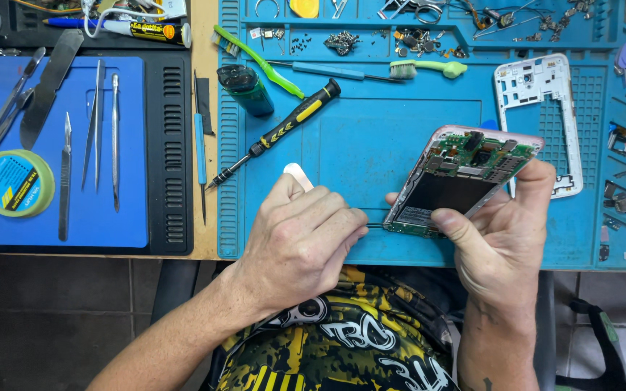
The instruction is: The person uses tweezers to manipulate small components on a disassembled smartphone motherboard. They then use a multimeter to test electrical connections on the circuit board while holding the device.
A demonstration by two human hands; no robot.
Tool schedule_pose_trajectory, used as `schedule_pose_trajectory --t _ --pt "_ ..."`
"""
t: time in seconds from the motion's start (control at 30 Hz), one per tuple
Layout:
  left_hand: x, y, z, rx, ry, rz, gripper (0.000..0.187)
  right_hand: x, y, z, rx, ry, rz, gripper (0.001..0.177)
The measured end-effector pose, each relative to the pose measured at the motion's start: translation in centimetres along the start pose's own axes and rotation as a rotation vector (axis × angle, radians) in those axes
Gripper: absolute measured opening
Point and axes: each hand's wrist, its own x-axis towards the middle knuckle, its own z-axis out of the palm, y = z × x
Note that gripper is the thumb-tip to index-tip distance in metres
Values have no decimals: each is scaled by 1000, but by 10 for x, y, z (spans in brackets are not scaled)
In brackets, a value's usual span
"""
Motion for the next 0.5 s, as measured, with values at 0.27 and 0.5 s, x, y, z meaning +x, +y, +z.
schedule_pose_trajectory --t 0.27,0.5 --pt "1 -1 -2 -8 -18 -23 13 1 -7 6 28 -7 17 66" --pt "4 0 -3 3 -8 5 15 -1 -1 1 -4 3 17 69"
